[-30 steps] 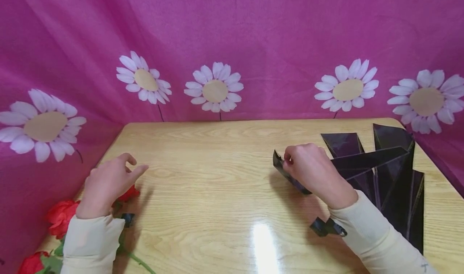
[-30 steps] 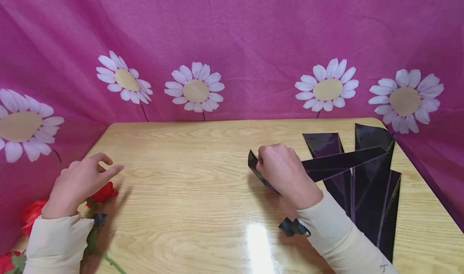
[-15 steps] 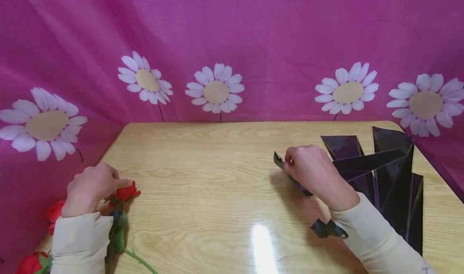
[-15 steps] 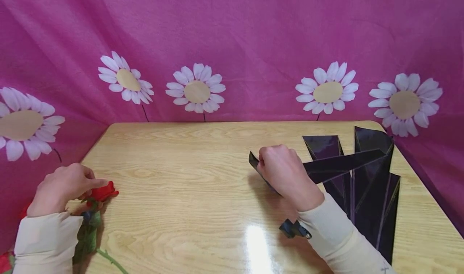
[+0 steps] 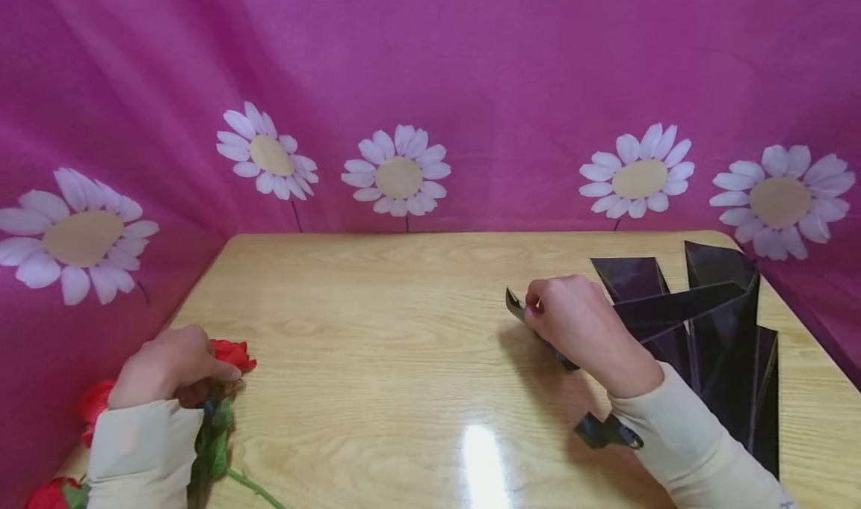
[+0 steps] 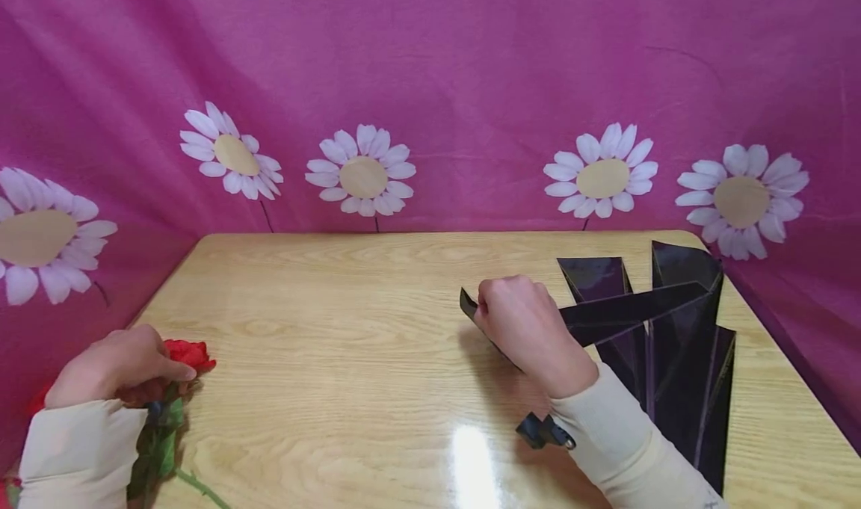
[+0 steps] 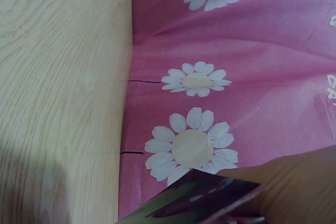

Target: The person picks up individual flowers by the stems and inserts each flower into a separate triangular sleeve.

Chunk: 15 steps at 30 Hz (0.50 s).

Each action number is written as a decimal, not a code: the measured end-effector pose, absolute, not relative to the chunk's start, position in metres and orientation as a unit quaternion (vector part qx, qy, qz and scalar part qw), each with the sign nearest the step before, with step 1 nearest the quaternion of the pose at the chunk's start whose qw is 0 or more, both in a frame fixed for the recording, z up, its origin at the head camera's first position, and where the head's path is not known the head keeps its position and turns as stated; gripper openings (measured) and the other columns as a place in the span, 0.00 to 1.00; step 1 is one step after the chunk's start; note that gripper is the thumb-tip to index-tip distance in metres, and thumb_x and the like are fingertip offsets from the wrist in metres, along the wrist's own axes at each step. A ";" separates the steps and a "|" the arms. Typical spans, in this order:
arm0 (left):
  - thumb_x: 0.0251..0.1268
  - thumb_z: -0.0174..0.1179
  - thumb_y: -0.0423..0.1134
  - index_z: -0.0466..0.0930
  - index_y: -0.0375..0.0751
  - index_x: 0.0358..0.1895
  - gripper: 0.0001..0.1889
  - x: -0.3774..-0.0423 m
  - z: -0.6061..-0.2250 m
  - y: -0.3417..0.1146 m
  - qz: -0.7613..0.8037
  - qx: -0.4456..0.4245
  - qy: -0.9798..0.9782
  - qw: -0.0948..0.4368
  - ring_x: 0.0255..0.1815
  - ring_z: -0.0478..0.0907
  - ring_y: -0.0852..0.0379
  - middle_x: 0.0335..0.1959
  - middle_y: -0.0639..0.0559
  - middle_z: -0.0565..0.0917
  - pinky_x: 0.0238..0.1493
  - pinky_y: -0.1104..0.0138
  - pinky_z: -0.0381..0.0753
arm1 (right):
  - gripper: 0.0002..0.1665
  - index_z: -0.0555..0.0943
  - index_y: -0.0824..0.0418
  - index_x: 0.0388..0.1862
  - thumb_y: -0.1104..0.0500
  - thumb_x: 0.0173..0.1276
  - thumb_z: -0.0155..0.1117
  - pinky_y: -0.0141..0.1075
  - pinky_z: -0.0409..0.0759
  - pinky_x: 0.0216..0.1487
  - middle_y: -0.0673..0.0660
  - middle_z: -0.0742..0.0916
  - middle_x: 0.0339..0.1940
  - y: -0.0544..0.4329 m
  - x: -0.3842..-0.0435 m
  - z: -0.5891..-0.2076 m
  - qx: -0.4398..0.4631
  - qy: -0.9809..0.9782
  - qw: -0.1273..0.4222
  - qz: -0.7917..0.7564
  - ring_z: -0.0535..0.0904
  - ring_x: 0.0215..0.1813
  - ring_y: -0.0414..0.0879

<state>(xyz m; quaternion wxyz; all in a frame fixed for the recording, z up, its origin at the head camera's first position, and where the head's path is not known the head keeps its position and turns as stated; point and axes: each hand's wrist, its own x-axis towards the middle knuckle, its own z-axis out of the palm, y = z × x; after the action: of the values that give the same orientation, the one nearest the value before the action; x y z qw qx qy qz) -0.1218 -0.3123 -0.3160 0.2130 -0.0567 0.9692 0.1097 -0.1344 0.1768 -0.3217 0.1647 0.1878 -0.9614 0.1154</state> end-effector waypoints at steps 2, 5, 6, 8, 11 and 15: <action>0.57 0.72 0.53 0.81 0.44 0.16 0.21 -0.121 -0.316 -0.312 0.107 -0.056 0.969 0.217 0.18 0.75 0.58 0.13 0.54 0.79 0.25 0.65 0.72 | 0.08 0.83 0.57 0.21 0.66 0.57 0.70 0.36 0.69 0.23 0.46 0.78 0.15 0.177 -0.135 -0.321 0.187 -0.962 0.164 0.116 0.70 0.21 0.41; 0.57 0.72 0.55 0.83 0.43 0.18 0.21 -0.121 -0.320 -0.310 0.109 -0.055 0.964 0.235 0.19 0.76 0.58 0.15 0.53 0.80 0.26 0.66 0.72 | 0.10 0.82 0.55 0.20 0.65 0.58 0.70 0.36 0.70 0.23 0.46 0.78 0.15 0.178 -0.135 -0.320 0.189 -0.961 0.164 0.116 0.71 0.21 0.41; 0.58 0.73 0.55 0.83 0.43 0.19 0.21 -0.122 -0.321 -0.309 0.110 -0.057 0.963 0.241 0.20 0.76 0.58 0.15 0.53 0.80 0.26 0.66 0.72 | 0.10 0.82 0.55 0.20 0.65 0.58 0.71 0.36 0.70 0.23 0.45 0.79 0.15 0.178 -0.134 -0.320 0.190 -0.961 0.165 0.116 0.71 0.21 0.41; 0.58 0.73 0.55 0.83 0.43 0.19 0.21 -0.122 -0.323 -0.308 0.104 -0.053 0.962 0.245 0.20 0.76 0.58 0.15 0.54 0.80 0.28 0.66 0.72 | 0.11 0.82 0.54 0.19 0.64 0.59 0.71 0.37 0.71 0.23 0.45 0.80 0.16 0.178 -0.134 -0.320 0.191 -0.961 0.165 0.116 0.72 0.21 0.41; 0.58 0.73 0.53 0.83 0.43 0.20 0.20 -0.125 -0.327 -0.305 0.100 -0.046 0.964 0.242 0.20 0.76 0.58 0.15 0.54 0.80 0.28 0.66 0.72 | 0.11 0.83 0.54 0.20 0.63 0.59 0.72 0.38 0.72 0.23 0.45 0.81 0.16 0.178 -0.133 -0.320 0.190 -0.961 0.165 0.113 0.72 0.21 0.40; 0.56 0.75 0.50 0.82 0.44 0.17 0.18 -0.127 -0.331 -0.301 0.102 -0.039 0.967 0.229 0.18 0.77 0.59 0.13 0.54 0.79 0.26 0.67 0.72 | 0.10 0.83 0.55 0.20 0.62 0.60 0.73 0.38 0.73 0.24 0.45 0.81 0.17 0.177 -0.133 -0.319 0.184 -0.964 0.156 0.113 0.72 0.21 0.40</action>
<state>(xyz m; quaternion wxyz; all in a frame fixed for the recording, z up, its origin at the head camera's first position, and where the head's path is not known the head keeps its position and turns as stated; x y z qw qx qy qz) -0.1266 -0.3014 -0.3312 0.2288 -0.0386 0.9674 0.1017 -0.1329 0.1773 -0.3193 0.1563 0.1843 -0.9637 0.1130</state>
